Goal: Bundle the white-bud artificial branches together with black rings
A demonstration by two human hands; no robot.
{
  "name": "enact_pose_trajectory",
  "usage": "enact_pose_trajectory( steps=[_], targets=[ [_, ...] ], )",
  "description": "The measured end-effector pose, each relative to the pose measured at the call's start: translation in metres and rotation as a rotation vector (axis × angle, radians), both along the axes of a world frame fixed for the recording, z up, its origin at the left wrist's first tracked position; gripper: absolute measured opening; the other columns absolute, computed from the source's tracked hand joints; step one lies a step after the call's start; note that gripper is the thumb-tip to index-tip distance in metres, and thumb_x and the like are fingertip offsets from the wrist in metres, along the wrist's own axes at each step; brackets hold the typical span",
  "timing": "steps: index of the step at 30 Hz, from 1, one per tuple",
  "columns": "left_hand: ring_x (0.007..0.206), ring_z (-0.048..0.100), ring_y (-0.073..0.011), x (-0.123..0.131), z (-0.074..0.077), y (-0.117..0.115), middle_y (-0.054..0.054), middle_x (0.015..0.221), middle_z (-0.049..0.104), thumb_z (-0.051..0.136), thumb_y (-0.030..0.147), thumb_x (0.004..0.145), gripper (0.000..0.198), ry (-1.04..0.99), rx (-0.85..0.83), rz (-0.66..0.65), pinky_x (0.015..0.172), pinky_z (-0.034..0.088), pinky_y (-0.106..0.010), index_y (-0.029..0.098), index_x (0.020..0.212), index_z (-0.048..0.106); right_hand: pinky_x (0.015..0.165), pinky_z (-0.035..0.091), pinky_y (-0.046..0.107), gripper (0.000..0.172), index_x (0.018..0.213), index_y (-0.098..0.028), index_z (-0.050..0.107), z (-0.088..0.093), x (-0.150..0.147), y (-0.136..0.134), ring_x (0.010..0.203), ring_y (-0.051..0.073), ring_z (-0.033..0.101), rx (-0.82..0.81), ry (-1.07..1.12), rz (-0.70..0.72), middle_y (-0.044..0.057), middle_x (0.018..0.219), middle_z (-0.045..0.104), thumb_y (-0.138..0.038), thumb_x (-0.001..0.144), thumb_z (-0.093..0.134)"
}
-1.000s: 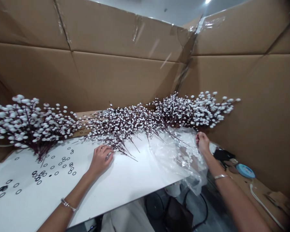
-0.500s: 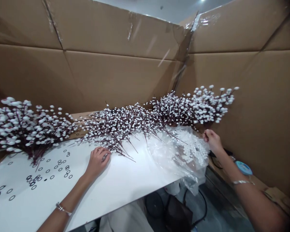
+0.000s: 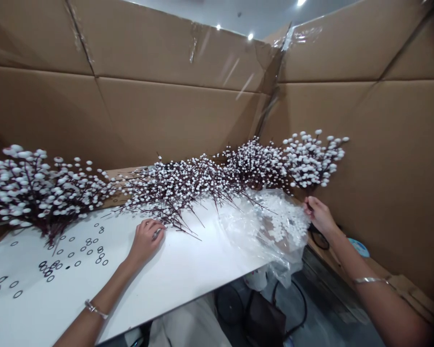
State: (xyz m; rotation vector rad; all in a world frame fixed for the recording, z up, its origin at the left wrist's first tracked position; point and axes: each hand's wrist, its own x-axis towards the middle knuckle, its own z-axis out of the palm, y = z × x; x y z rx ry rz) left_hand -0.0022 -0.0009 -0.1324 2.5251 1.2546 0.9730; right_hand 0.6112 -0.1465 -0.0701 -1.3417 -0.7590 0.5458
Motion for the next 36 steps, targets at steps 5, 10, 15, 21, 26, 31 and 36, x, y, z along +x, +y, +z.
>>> enact_pose_trajectory(
  steps=[5, 10, 15, 21, 26, 31, 36],
  targets=[
    [0.111, 0.052, -0.0295, 0.002, 0.002, -0.002, -0.009, 0.105, 0.069, 0.050, 0.025, 0.091, 0.019, -0.007, -0.010, -0.001, 0.092, 0.038, -0.045, 0.023, 0.090, 0.069, 0.039, 0.025, 0.024, 0.048, 0.072, -0.022, 0.056, 0.018, -0.024, 0.026, 0.046, 0.009, 0.034, 0.084, -0.016, 0.052, -0.001, 0.059, 0.048, -0.061, 0.061, 0.081],
    [0.111, 0.051, -0.0292, 0.003, 0.002, -0.003, -0.009, 0.106, 0.069, 0.049, 0.024, 0.092, 0.020, 0.002, -0.021, -0.004, 0.092, 0.038, -0.045, 0.022, 0.091, 0.068, 0.046, 0.035, 0.023, 0.052, 0.074, -0.023, 0.056, 0.030, -0.051, 0.055, 0.053, 0.011, 0.043, 0.124, -0.055, 0.087, -0.002, 0.061, 0.050, -0.068, 0.060, 0.079],
    [0.110, 0.052, -0.0287, 0.002, 0.001, -0.003, -0.009, 0.106, 0.069, 0.049, 0.025, 0.092, 0.020, -0.008, -0.008, -0.026, 0.093, 0.039, -0.045, 0.021, 0.093, 0.068, 0.055, 0.039, 0.025, 0.051, 0.070, -0.023, 0.056, 0.035, -0.076, 0.083, 0.056, 0.012, 0.045, 0.125, -0.212, 0.132, -0.002, 0.059, 0.050, -0.072, 0.067, 0.071],
    [0.111, 0.053, -0.0288, 0.000, -0.002, -0.001, -0.009, 0.106, 0.069, 0.047, 0.026, 0.094, 0.021, -0.006, -0.008, -0.012, 0.092, 0.041, -0.045, 0.022, 0.093, 0.068, 0.067, 0.042, 0.030, 0.053, 0.068, -0.024, 0.055, 0.043, -0.065, 0.112, 0.062, 0.016, 0.050, 0.124, -0.330, 0.030, -0.001, 0.061, 0.056, -0.076, 0.068, 0.065],
    [0.122, 0.050, -0.0309, 0.000, 0.000, -0.001, -0.012, 0.125, 0.060, 0.052, 0.038, 0.092, 0.033, -0.051, 0.015, 0.128, 0.103, 0.039, -0.050, 0.023, 0.120, 0.062, 0.074, 0.043, 0.032, 0.052, 0.069, -0.024, 0.055, 0.048, -0.057, 0.121, 0.064, 0.017, 0.050, 0.138, -0.376, -0.003, -0.001, 0.061, 0.056, -0.076, 0.072, 0.060],
    [0.147, 0.024, -0.0380, -0.002, -0.001, 0.020, -0.019, 0.158, 0.024, 0.069, 0.065, 0.072, 0.106, -0.190, -0.179, 0.393, 0.117, 0.025, -0.057, 0.021, 0.154, 0.019, 0.084, 0.044, 0.034, 0.048, 0.068, -0.024, 0.060, 0.033, -0.070, 0.124, 0.076, 0.021, 0.057, 0.057, -0.417, 0.182, 0.002, 0.065, 0.060, -0.071, 0.079, 0.059],
    [0.151, 0.006, -0.0400, 0.019, 0.004, 0.050, -0.020, 0.162, 0.004, 0.076, 0.069, 0.061, 0.121, -0.293, -0.377, 0.429, 0.120, 0.020, -0.056, 0.024, 0.155, 0.013, 0.097, 0.042, 0.039, 0.054, 0.060, -0.024, 0.060, 0.010, -0.079, 0.143, 0.095, 0.028, 0.063, -0.008, -0.371, 0.282, 0.004, 0.061, 0.059, -0.076, 0.076, 0.059]
  ],
)
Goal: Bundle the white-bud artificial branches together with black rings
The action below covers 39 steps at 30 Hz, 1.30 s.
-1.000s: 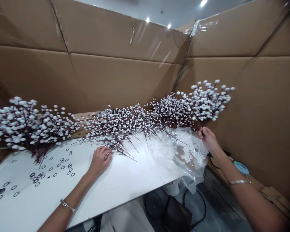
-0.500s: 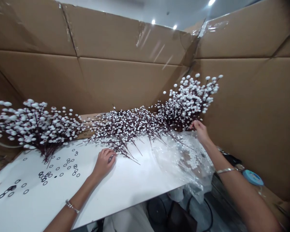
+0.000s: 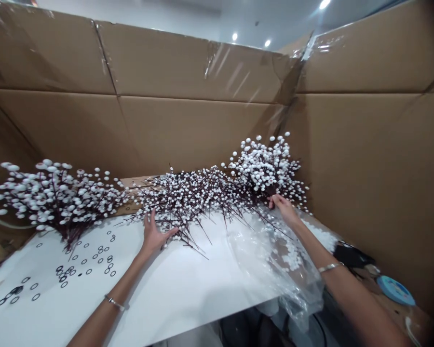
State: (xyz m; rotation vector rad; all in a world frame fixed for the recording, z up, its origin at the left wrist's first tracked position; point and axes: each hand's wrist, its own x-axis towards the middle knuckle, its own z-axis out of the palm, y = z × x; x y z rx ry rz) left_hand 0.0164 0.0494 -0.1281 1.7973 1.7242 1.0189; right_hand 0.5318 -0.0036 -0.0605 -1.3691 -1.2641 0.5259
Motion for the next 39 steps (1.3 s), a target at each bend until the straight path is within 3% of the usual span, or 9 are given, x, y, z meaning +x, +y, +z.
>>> enact_pose_trajectory(
  steps=[3, 8, 13, 21, 26, 31, 36, 39],
  targets=[
    [0.152, 0.003, -0.0381, 0.023, 0.008, 0.010, -0.017, 0.161, -0.004, 0.079, 0.066, 0.059, 0.119, -0.103, 0.029, -0.019, 0.120, 0.023, -0.053, 0.028, 0.154, 0.018, 0.100, 0.042, 0.039, 0.053, 0.062, -0.023, 0.059, -0.005, -0.003, 0.017, 0.100, 0.028, 0.064, 0.013, 0.047, 0.053, 0.003, 0.062, 0.059, -0.074, 0.077, 0.060],
    [0.148, 0.020, -0.0330, 0.061, 0.015, 0.026, -0.016, 0.155, 0.011, 0.079, 0.061, 0.062, 0.107, -0.312, 0.036, 0.028, 0.119, 0.025, -0.048, 0.028, 0.150, 0.027, 0.101, 0.042, 0.039, 0.048, 0.067, -0.024, 0.058, 0.001, -0.015, 0.046, 0.105, 0.027, 0.065, 0.029, 0.162, 0.122, 0.002, 0.061, 0.058, -0.071, 0.076, 0.063],
    [0.147, 0.022, -0.0335, 0.096, 0.023, 0.046, -0.016, 0.153, 0.012, 0.082, 0.056, 0.061, 0.100, -0.392, 0.005, 0.082, 0.120, 0.023, -0.045, 0.025, 0.144, 0.036, 0.097, 0.043, 0.038, 0.051, 0.067, -0.024, 0.055, 0.011, -0.032, 0.073, 0.108, 0.029, 0.065, 0.048, 0.143, 0.141, 0.001, 0.058, 0.057, -0.074, 0.074, 0.062],
    [0.148, 0.017, -0.0352, 0.157, 0.053, 0.070, -0.014, 0.156, 0.005, 0.081, 0.054, 0.064, 0.094, -0.344, 0.080, 0.040, 0.119, 0.024, -0.043, 0.026, 0.142, 0.036, 0.085, 0.046, 0.033, 0.052, 0.067, -0.024, 0.054, 0.030, -0.039, 0.111, 0.107, 0.027, 0.064, 0.093, 0.169, 0.158, 0.001, 0.059, 0.057, -0.076, 0.073, 0.062],
    [0.143, 0.022, -0.0433, 0.186, 0.072, 0.077, -0.016, 0.158, 0.002, 0.075, 0.049, 0.072, 0.086, -0.228, 0.019, 0.055, 0.116, 0.026, -0.050, 0.024, 0.143, 0.034, 0.068, 0.045, 0.027, 0.057, 0.066, -0.023, 0.052, 0.045, -0.026, 0.122, 0.106, 0.027, 0.063, 0.035, 0.191, 0.136, 0.001, 0.060, 0.054, -0.078, 0.066, 0.066],
    [0.144, 0.021, -0.0456, 0.174, 0.065, 0.069, -0.016, 0.161, 0.001, 0.075, 0.049, 0.071, 0.087, -0.227, -0.045, 0.035, 0.116, 0.026, -0.052, 0.022, 0.143, 0.036, 0.061, 0.043, 0.024, 0.055, 0.069, -0.022, 0.054, 0.042, -0.010, 0.105, 0.110, 0.028, 0.062, -0.096, 0.265, 0.157, 0.001, 0.063, 0.054, -0.072, 0.062, 0.074],
    [0.150, 0.014, -0.0416, 0.126, 0.048, 0.054, -0.016, 0.163, -0.014, 0.079, 0.060, 0.064, 0.105, -0.278, -0.168, -0.120, 0.117, 0.027, -0.049, 0.026, 0.150, 0.030, 0.062, 0.048, 0.026, 0.051, 0.069, -0.021, 0.053, 0.050, 0.000, 0.074, 0.126, 0.032, 0.053, -0.231, 0.329, 0.203, 0.002, 0.070, 0.055, -0.065, 0.063, 0.078],
    [0.151, 0.009, -0.0415, 0.090, 0.047, 0.047, -0.014, 0.166, 0.000, 0.079, 0.064, 0.061, 0.101, -0.243, -0.181, -0.190, 0.117, 0.026, -0.053, 0.031, 0.147, 0.040, 0.071, 0.053, 0.035, 0.047, 0.070, -0.022, 0.052, 0.066, 0.005, 0.056, 0.129, 0.034, 0.051, -0.278, 0.377, 0.247, 0.002, 0.070, 0.055, -0.058, 0.064, 0.081]
  ],
)
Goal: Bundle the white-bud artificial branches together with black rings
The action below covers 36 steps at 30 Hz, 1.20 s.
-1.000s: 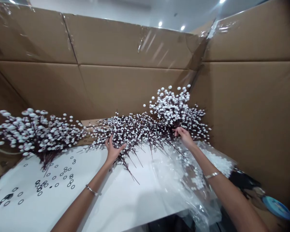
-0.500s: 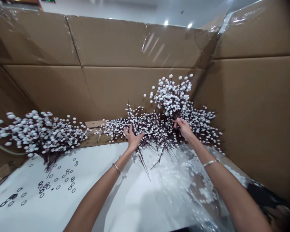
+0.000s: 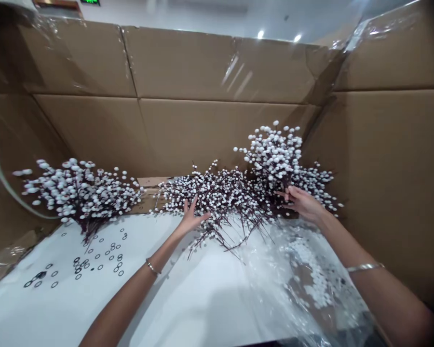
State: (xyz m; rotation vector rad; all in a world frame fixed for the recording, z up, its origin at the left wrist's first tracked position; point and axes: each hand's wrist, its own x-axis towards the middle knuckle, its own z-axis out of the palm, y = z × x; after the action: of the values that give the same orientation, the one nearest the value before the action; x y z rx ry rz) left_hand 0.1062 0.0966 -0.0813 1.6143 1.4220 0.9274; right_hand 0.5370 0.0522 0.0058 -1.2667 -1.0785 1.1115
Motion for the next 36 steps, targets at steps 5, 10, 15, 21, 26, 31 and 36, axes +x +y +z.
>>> enact_pose_trajectory(
  steps=[5, 10, 15, 21, 26, 31, 36],
  targets=[
    [0.145, 0.028, -0.0396, -0.060, 0.008, -0.002, -0.015, 0.151, 0.043, 0.085, 0.057, 0.057, 0.085, -0.077, 0.001, 0.074, 0.116, 0.028, -0.052, 0.027, 0.131, 0.057, 0.079, 0.057, 0.043, 0.044, 0.068, -0.023, 0.056, 0.029, 0.002, -0.028, 0.132, 0.036, 0.048, -0.028, -0.044, 0.058, 0.003, 0.068, 0.055, -0.060, 0.065, 0.081],
    [0.100, 0.066, -0.0303, -0.071, 0.007, 0.003, -0.015, 0.105, 0.068, 0.084, 0.050, 0.061, 0.060, -0.463, -0.299, 0.240, 0.086, 0.053, -0.042, 0.016, 0.106, 0.063, 0.097, 0.054, 0.047, 0.036, 0.070, -0.025, 0.059, 0.047, -0.030, -0.046, 0.131, 0.033, 0.051, 0.084, -0.048, 0.118, 0.003, 0.067, 0.054, -0.057, 0.073, 0.076],
    [0.073, 0.062, -0.0147, -0.028, 0.001, 0.021, -0.004, 0.085, 0.064, 0.078, 0.043, 0.070, 0.041, -0.643, -0.332, 0.254, 0.070, 0.054, -0.028, 0.020, 0.098, 0.060, 0.106, 0.048, 0.051, 0.040, 0.068, -0.024, 0.058, 0.060, -0.089, -0.049, 0.125, 0.033, 0.056, 0.158, -0.040, 0.239, 0.002, 0.063, 0.053, -0.060, 0.074, 0.074],
    [0.081, 0.062, -0.0159, 0.010, -0.001, 0.037, -0.006, 0.101, 0.065, 0.072, 0.047, 0.074, 0.040, -0.695, -0.314, 0.298, 0.063, 0.050, -0.025, 0.022, 0.101, 0.056, 0.108, 0.046, 0.048, 0.036, 0.070, -0.023, 0.061, 0.063, -0.131, -0.048, 0.123, 0.030, 0.058, 0.197, -0.006, 0.360, 0.003, 0.061, 0.054, -0.056, 0.081, 0.071],
    [0.084, 0.064, -0.0189, -0.014, -0.008, 0.028, -0.007, 0.097, 0.067, 0.073, 0.038, 0.068, 0.031, -0.604, -0.335, 0.288, 0.066, 0.049, -0.027, 0.021, 0.090, 0.058, 0.108, 0.045, 0.048, 0.035, 0.072, -0.024, 0.060, 0.059, -0.138, -0.053, 0.119, 0.030, 0.059, 0.198, -0.033, 0.332, 0.003, 0.063, 0.055, -0.056, 0.084, 0.066],
    [0.084, 0.067, -0.0225, -0.077, -0.002, 0.018, -0.009, 0.093, 0.072, 0.073, 0.031, 0.063, 0.025, -0.467, -0.309, 0.215, 0.068, 0.048, -0.029, 0.018, 0.083, 0.067, 0.102, 0.048, 0.044, 0.035, 0.075, -0.025, 0.058, 0.051, -0.142, -0.048, 0.103, 0.026, 0.064, 0.233, -0.047, 0.273, 0.002, 0.063, 0.055, -0.058, 0.085, 0.063],
    [0.082, 0.066, -0.0236, -0.122, 0.009, 0.031, -0.008, 0.085, 0.073, 0.063, 0.031, 0.072, 0.018, -0.344, -0.131, 0.253, 0.074, 0.048, -0.033, 0.016, 0.080, 0.069, 0.084, 0.054, 0.036, 0.035, 0.075, -0.026, 0.056, 0.051, -0.165, -0.030, 0.080, 0.021, 0.064, 0.277, 0.031, 0.233, 0.000, 0.064, 0.056, -0.059, 0.081, 0.067]
  ],
)
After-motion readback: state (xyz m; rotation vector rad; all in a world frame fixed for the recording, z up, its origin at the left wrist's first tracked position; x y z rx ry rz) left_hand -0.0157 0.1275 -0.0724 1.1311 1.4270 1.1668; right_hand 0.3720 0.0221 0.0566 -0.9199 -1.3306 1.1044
